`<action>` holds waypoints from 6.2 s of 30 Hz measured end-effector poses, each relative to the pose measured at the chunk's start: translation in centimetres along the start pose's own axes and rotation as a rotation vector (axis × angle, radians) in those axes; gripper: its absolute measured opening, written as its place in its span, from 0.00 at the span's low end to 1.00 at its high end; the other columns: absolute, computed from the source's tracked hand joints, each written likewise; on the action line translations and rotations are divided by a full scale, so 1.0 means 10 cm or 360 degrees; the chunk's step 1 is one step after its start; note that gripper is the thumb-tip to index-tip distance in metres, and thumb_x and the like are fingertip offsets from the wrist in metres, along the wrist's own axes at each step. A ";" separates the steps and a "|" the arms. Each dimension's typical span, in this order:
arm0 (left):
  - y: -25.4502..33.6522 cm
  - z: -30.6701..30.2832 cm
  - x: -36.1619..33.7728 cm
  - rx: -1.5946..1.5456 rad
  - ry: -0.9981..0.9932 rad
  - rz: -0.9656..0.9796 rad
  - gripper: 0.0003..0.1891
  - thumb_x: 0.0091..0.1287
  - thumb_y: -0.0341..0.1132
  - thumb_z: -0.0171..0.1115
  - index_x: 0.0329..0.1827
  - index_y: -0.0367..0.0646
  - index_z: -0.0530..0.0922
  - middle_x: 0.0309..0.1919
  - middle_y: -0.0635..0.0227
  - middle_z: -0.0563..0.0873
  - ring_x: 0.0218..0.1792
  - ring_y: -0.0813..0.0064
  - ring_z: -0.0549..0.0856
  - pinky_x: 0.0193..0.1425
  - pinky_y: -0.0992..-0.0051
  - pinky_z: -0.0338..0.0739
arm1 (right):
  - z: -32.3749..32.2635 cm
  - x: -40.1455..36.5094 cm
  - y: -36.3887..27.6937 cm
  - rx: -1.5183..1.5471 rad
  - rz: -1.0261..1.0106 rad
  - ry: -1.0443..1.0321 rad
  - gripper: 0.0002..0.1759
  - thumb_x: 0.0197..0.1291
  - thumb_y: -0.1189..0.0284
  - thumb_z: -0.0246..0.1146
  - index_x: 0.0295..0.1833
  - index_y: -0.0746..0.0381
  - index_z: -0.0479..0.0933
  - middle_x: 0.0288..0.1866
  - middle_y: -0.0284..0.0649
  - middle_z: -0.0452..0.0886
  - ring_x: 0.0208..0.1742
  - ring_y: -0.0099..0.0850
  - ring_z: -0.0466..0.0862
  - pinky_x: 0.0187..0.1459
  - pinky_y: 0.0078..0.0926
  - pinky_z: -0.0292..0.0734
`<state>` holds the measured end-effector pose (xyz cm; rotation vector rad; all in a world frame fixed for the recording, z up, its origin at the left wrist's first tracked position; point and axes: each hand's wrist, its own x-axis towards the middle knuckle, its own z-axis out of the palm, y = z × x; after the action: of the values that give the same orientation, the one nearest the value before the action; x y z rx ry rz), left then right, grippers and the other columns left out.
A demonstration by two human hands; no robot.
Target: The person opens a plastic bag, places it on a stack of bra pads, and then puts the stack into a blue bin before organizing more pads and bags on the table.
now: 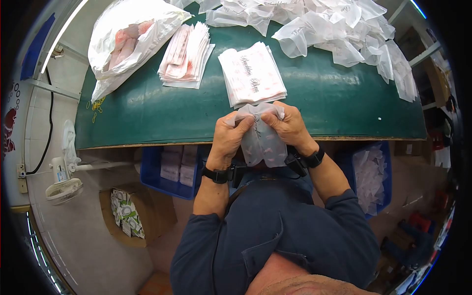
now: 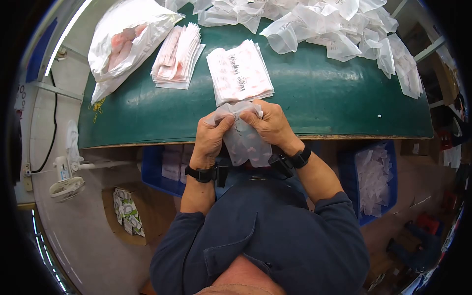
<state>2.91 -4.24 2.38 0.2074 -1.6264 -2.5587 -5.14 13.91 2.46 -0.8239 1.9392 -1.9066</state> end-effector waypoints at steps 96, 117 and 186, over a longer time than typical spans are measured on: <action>0.11 -0.34 -0.17 0.0582 0.0607 0.0589 0.12 0.78 0.37 0.63 0.38 0.37 0.79 0.27 0.72 0.79 0.27 0.81 0.73 0.33 0.78 0.70 | -0.46 0.26 -0.78 -0.0713 -0.0378 -0.0406 0.15 0.70 0.68 0.66 0.35 0.65 0.71 0.28 0.53 0.75 0.29 0.49 0.76 0.33 0.41 0.73; -0.01 -0.31 0.01 0.1234 0.0548 0.0600 0.11 0.71 0.33 0.70 0.50 0.38 0.80 0.36 0.67 0.84 0.33 0.79 0.81 0.38 0.77 0.75 | -0.61 1.18 -0.24 -0.1342 -0.0278 0.0080 0.22 0.63 0.55 0.70 0.47 0.64 0.82 0.41 0.47 0.86 0.41 0.46 0.87 0.44 0.39 0.81; 0.05 -0.02 0.47 0.0066 -0.0080 -0.0025 0.17 0.77 0.31 0.64 0.64 0.32 0.77 0.48 0.62 0.89 0.45 0.79 0.87 0.51 0.79 0.81 | 0.13 0.13 -0.07 -0.1457 -0.1162 -0.0319 0.11 0.58 0.68 0.73 0.35 0.60 0.76 0.29 0.38 0.76 0.31 0.41 0.81 0.33 0.38 0.77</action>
<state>-1.71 -5.42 2.46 0.1610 -1.7027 -2.5634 -5.28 12.16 3.27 -2.1003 2.5786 -0.9965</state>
